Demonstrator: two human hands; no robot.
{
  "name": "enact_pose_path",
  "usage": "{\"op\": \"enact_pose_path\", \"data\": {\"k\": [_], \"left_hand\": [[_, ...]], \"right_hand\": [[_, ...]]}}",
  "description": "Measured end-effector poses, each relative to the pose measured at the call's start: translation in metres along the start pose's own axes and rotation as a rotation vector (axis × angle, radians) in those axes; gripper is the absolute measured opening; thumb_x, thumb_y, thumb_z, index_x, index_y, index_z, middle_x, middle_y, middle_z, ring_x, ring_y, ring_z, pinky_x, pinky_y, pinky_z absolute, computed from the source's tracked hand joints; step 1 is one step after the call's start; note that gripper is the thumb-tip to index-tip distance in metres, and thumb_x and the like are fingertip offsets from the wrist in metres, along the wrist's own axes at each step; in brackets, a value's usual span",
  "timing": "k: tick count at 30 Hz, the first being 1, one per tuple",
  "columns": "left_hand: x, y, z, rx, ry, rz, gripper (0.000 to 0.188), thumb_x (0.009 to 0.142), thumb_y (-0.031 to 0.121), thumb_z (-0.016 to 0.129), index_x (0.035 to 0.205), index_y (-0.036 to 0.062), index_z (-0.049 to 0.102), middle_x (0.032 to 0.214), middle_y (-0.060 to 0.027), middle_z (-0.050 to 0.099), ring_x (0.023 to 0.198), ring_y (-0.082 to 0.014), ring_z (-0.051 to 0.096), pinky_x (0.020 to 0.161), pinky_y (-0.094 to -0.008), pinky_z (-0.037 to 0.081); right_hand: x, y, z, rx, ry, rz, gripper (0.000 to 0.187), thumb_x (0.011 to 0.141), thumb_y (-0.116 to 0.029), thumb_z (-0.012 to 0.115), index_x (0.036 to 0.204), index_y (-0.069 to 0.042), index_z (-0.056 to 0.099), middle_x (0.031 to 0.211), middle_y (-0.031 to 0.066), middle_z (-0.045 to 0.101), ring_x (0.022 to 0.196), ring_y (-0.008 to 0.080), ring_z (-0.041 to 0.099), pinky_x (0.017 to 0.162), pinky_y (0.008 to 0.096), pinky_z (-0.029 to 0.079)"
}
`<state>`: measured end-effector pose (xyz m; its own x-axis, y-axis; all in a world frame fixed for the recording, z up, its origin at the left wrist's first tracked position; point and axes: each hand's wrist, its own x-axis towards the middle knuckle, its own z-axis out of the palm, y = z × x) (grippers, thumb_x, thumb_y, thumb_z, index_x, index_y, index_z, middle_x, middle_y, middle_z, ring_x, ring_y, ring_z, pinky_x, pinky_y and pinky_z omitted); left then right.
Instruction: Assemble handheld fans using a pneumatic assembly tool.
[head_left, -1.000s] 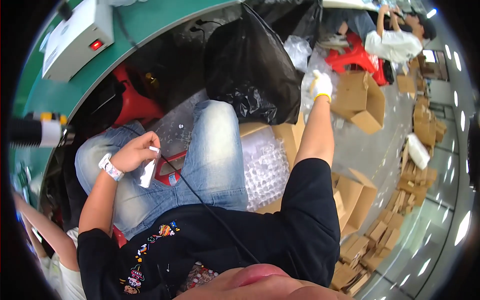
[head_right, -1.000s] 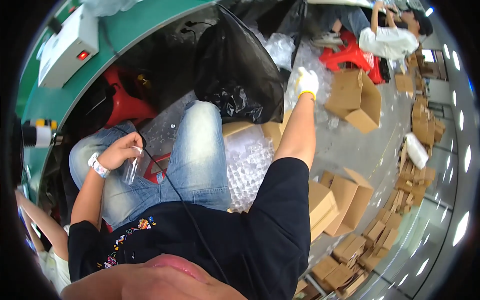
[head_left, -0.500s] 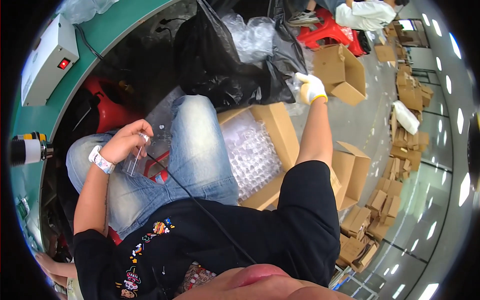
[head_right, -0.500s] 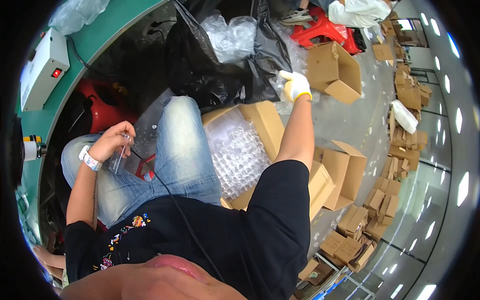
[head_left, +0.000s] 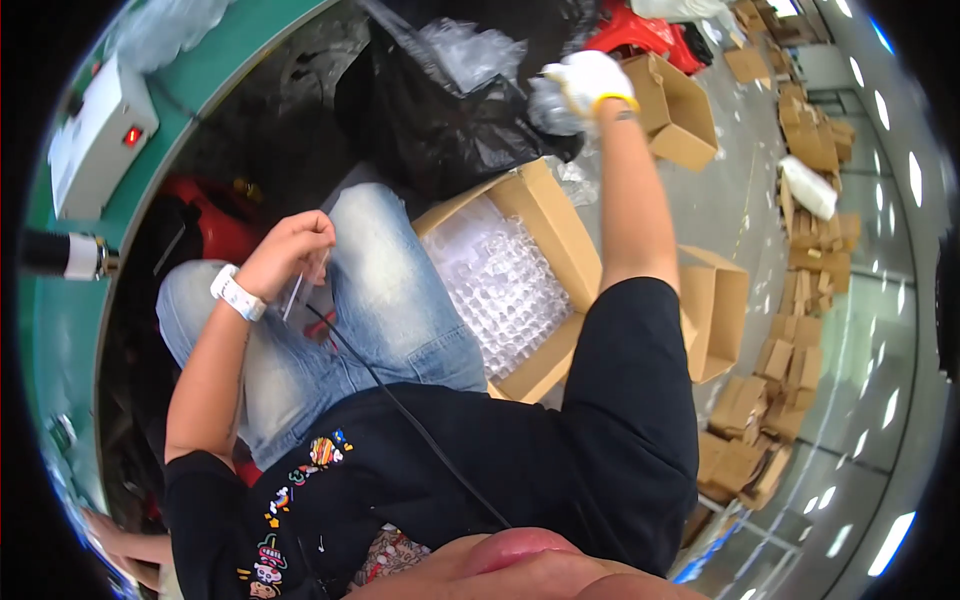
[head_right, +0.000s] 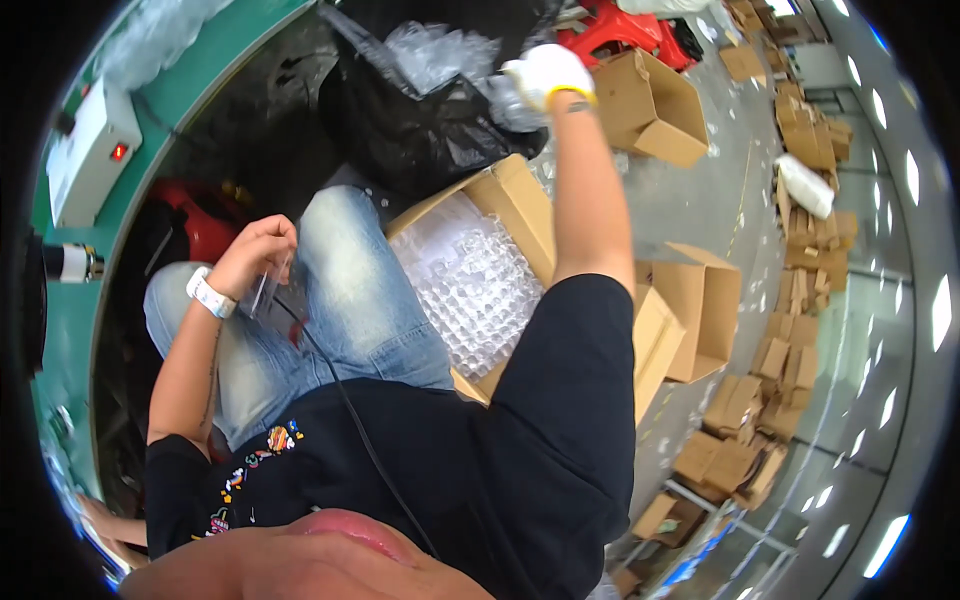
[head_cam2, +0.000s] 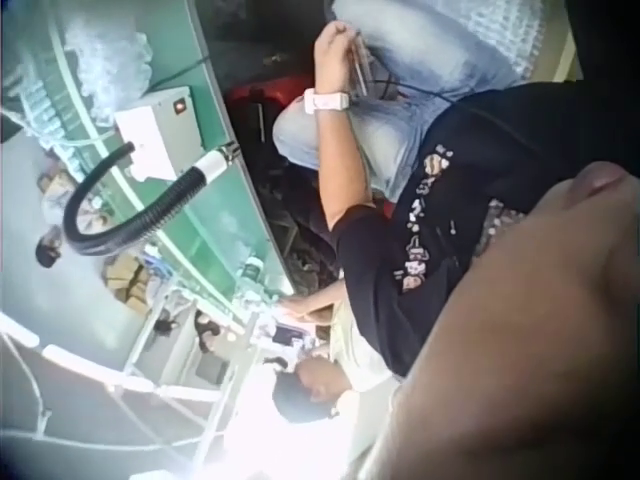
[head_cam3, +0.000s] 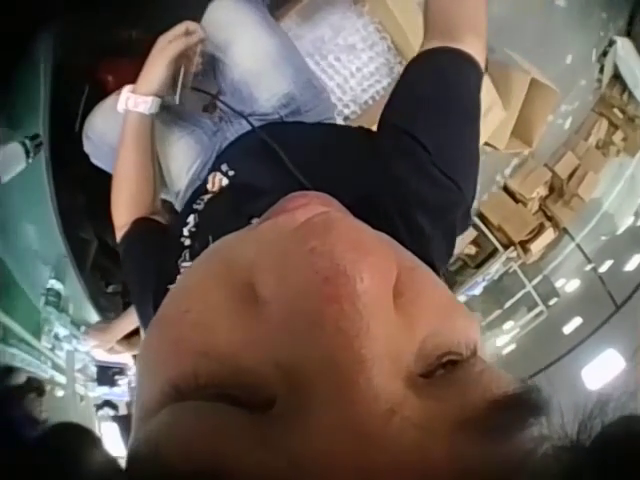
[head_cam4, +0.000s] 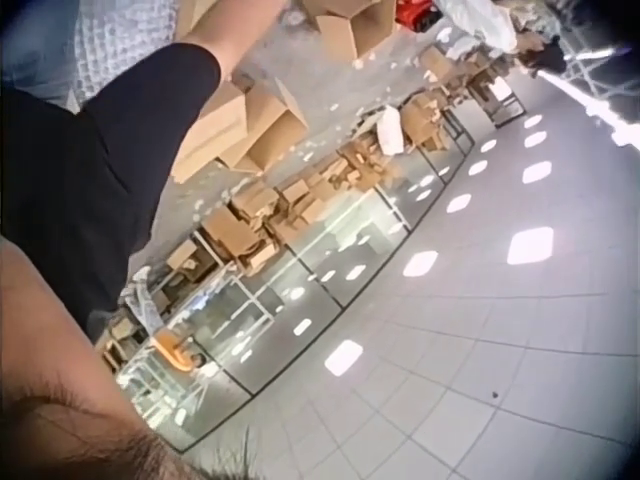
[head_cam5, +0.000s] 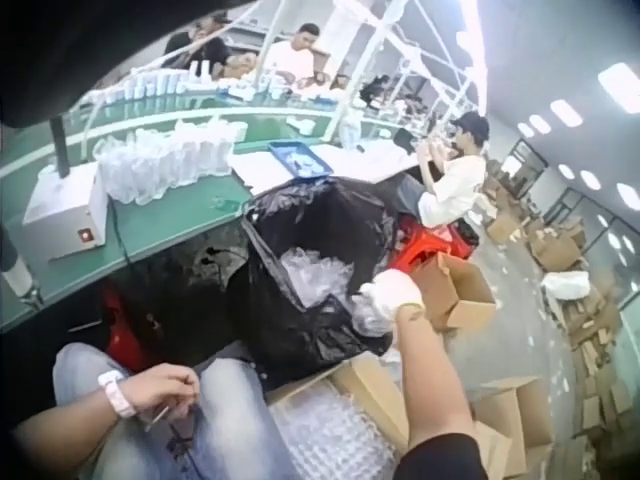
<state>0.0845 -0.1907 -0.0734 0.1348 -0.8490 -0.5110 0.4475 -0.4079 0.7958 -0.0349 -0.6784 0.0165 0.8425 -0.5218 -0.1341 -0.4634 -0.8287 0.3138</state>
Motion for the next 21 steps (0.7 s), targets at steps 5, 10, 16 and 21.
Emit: {"op": "enact_pose_path", "data": {"k": [5,10,16,21], "left_hand": [[0.069,0.042,0.055,0.48,0.19,0.313,0.053,0.087,0.016,0.068,0.137,0.0077,0.053,0.076,-0.0074,0.067,0.068,-0.0169,0.067,0.064,-0.0305,0.053],[0.179,0.075,0.098,0.958,0.272,0.574,0.089,0.084,0.02,0.07,0.161,0.0121,0.028,0.084,-0.0177,0.073,0.079,-0.0377,0.072,0.078,-0.0434,0.058],[0.255,0.092,0.138,1.08,0.364,0.575,0.087,0.083,0.023,0.068,0.16,0.0154,0.029,0.103,-0.0203,0.074,0.096,-0.0428,0.071,0.088,-0.0503,0.056],[0.265,0.071,0.127,1.157,0.337,0.475,0.074,0.083,0.024,0.067,0.153,0.0147,0.041,0.105,-0.0206,0.075,0.098,-0.0419,0.071,0.09,-0.0487,0.056]], "right_hand": [[-0.057,-0.06,0.042,0.298,0.099,-0.125,0.04,0.098,-0.041,0.052,0.104,-0.01,0.076,0.108,0.0179,0.073,0.105,0.0406,0.068,0.094,0.0478,0.053],[-0.136,-0.022,0.061,0.496,0.129,0.06,0.042,0.098,-0.044,0.053,0.103,-0.009,0.076,0.107,0.0178,0.073,0.104,0.0402,0.068,0.093,0.047,0.052],[-0.178,0.024,0.065,0.683,0.096,0.176,0.046,0.098,-0.049,0.055,0.103,-0.008,0.076,0.106,0.0186,0.073,0.102,0.0384,0.068,0.092,0.0437,0.052],[-0.193,0.058,0.076,0.702,0.004,0.251,0.043,0.097,-0.045,0.063,0.097,-0.004,0.076,0.092,0.0162,0.075,0.084,0.0316,0.071,0.08,0.0395,0.056]]}}
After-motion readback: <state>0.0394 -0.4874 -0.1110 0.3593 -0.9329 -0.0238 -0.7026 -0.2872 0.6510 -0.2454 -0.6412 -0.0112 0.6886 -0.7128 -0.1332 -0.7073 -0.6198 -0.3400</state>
